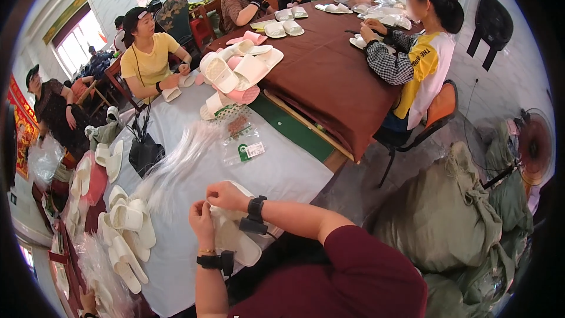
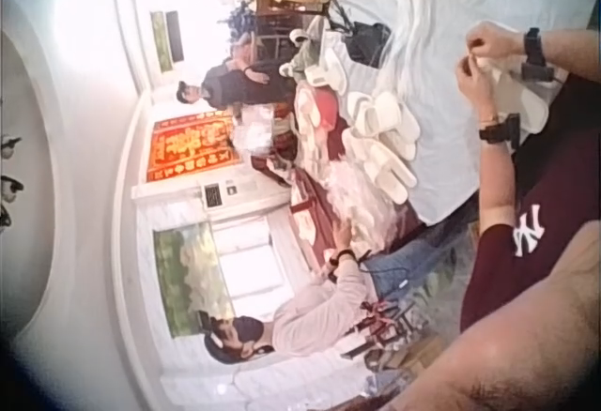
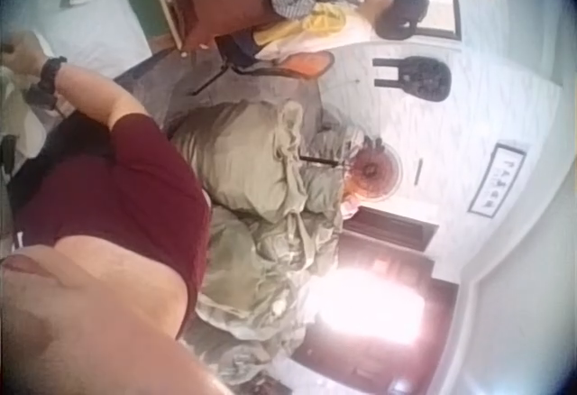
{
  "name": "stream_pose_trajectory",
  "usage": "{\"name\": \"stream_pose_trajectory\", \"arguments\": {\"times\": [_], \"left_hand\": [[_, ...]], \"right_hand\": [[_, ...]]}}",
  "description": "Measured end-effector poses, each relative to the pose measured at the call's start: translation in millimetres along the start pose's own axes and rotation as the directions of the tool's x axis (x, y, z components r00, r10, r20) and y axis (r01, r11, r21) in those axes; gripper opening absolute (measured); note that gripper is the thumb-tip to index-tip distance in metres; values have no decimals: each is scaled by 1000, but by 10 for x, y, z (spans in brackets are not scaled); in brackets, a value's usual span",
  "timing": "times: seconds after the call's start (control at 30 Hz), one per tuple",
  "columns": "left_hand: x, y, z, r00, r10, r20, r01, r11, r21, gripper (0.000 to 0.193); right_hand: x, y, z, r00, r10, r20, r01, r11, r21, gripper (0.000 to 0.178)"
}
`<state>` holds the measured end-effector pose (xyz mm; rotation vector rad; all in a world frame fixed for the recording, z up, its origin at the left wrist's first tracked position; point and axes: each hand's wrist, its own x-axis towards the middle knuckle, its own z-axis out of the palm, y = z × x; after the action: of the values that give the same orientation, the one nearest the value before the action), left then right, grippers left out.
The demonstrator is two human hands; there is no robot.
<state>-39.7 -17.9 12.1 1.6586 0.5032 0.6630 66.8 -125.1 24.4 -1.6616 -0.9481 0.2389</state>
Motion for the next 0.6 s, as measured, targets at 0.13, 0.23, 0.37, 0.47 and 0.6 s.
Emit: {"name": "stream_pose_trajectory", "arguments": {"times": [0.13,0.23,0.37,0.47,0.6], "left_hand": [[10,-73,-43,999,10,31,-10,1000,2,8],[7,-66,-57,999,-2,43,2,1000,-3,7],[7,-60,-65,999,-2,49,0,1000,31,7],[9,-87,-66,998,6,58,-8,1000,28,8],[7,-92,-55,999,-4,43,4,1000,0,9]], "right_hand": [[5,-1,-2,998,20,-53,-17,999,51,15],[2,-21,-4,999,24,-45,-21,998,65,15],[17,-12,-16,1000,23,-4,-23,999,39,16],[30,4,-13,999,32,11,-33,999,25,16],[29,23,-1,999,35,39,-35,999,17,16]]}}
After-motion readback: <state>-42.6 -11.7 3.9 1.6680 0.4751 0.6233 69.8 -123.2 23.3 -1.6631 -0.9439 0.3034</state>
